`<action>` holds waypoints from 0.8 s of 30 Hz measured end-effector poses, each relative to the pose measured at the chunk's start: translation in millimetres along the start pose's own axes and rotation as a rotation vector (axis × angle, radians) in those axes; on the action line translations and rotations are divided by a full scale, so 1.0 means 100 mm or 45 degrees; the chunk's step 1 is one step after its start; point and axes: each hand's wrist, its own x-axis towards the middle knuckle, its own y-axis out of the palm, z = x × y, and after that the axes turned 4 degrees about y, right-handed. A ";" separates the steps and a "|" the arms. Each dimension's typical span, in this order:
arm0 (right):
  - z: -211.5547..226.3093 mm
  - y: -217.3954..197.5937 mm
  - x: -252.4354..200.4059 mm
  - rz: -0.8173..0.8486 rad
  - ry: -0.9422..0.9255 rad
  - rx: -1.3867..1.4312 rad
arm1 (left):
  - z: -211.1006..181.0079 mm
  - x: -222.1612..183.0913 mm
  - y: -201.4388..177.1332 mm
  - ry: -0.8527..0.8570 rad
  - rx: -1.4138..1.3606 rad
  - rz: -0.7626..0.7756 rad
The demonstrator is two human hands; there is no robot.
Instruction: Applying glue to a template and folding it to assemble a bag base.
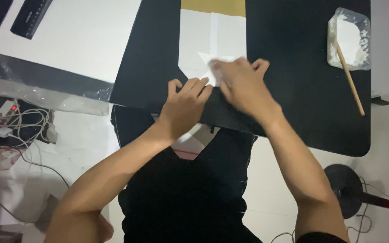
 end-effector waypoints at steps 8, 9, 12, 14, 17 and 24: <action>-0.37 0.18 0.25 -0.027 0.206 0.337 | 0.37 0.36 -0.05 -0.100 -0.360 -0.417; -0.37 0.20 0.27 -0.032 0.208 0.335 | 0.41 0.45 -0.03 -0.096 -0.359 -0.420; -0.37 0.28 0.31 0.005 0.285 0.313 | 0.52 0.64 0.04 -0.253 -0.390 -0.261; -0.41 0.35 0.34 -0.129 0.233 0.315 | 0.60 0.74 0.07 -0.178 -0.166 -0.277; -0.26 0.22 0.30 -0.139 0.305 0.373 | 0.62 0.80 -0.01 -0.195 -0.272 -0.228; -0.14 0.16 0.15 -0.177 0.356 0.263 | 0.46 0.73 -0.29 -0.226 -0.413 -0.097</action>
